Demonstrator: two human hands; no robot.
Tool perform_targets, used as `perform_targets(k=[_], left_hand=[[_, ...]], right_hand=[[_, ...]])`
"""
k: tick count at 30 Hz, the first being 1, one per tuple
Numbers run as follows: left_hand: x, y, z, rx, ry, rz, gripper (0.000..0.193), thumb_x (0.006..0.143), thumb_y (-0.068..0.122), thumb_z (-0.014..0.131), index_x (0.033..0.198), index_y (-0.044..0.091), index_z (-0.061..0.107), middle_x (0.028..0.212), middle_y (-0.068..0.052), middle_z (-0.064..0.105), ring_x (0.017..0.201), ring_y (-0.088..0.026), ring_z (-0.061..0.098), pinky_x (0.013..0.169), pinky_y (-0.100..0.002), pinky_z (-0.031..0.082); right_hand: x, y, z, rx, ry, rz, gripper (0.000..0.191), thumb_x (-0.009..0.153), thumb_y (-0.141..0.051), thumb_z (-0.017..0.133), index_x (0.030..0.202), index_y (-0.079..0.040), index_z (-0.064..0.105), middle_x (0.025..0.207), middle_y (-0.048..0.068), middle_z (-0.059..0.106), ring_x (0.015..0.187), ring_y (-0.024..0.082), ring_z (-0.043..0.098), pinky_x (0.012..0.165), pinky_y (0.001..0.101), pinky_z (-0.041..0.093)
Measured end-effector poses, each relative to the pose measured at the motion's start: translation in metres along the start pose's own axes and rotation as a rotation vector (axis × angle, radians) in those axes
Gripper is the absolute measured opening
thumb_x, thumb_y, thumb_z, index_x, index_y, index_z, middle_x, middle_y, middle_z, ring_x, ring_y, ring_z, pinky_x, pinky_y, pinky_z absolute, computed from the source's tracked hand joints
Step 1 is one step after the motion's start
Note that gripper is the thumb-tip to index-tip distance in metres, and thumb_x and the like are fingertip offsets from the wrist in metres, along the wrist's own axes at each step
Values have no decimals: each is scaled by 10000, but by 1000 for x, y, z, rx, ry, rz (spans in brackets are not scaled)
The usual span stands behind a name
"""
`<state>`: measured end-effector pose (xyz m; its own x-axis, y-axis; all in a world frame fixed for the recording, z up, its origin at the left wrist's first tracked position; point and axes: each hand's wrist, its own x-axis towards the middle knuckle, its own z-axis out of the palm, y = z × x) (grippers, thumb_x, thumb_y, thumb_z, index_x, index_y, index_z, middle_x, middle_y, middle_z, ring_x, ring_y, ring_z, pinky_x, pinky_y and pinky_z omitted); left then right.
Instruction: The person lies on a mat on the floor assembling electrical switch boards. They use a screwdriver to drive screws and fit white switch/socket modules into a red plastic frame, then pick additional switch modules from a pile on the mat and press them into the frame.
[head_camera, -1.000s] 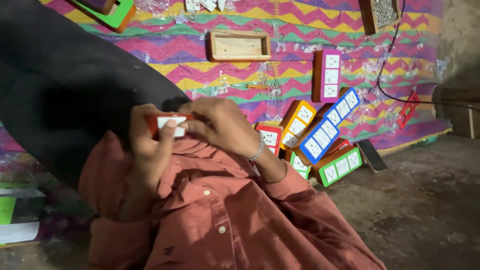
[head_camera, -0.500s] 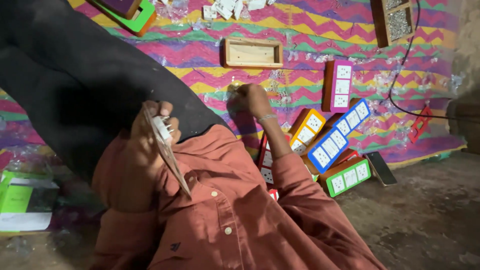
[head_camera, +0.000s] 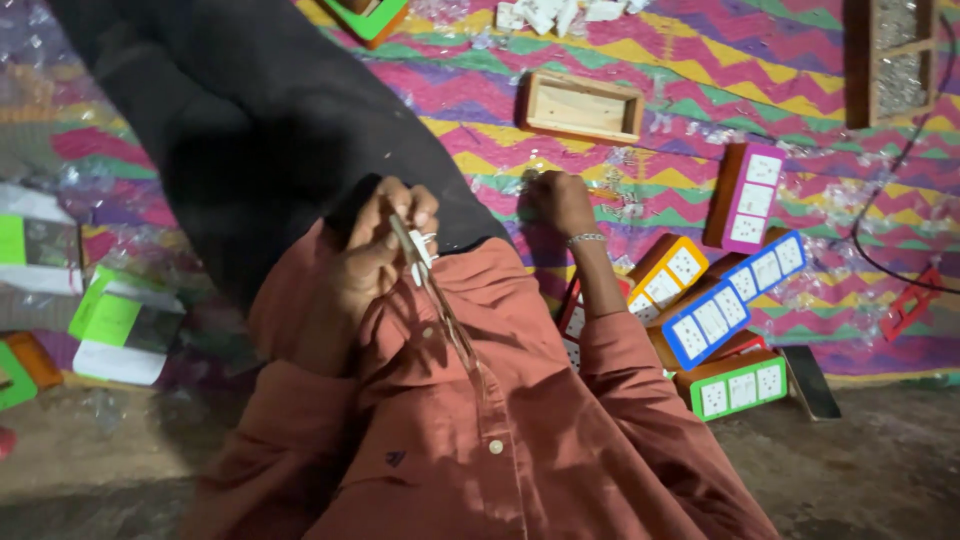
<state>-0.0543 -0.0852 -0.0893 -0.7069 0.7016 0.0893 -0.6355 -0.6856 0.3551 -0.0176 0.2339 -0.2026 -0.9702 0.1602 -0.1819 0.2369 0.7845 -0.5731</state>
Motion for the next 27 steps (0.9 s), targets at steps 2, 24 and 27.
perform_targets(k=[2,24,27], left_hand=[[-2,2,1,-4,-35,-17,372,958,149,782,1162,114,472,1137,-58,436,925,-105,475,755,-242,461],[-3,8,13,291,-24,-61,352,950,176,734,1147,136,444,1162,-68,465,1065,-129,508,880,-251,449],[-4,9,10,299,-46,-93,334,962,175,724,1131,131,439,1141,-70,473,1022,-132,522,815,-251,462]], right_hand=[[-1,0,0,39,12,-9,152,821,-117,760,954,-48,780,889,187,750,809,345,743,751,423,590],[-89,-204,-48,1061,-18,-48,105,946,-24,767,1040,13,737,886,5,704,788,49,606,720,213,514],[-92,-206,-42,1114,4,-20,99,949,-21,772,1024,23,723,880,3,690,793,43,601,719,207,511]])
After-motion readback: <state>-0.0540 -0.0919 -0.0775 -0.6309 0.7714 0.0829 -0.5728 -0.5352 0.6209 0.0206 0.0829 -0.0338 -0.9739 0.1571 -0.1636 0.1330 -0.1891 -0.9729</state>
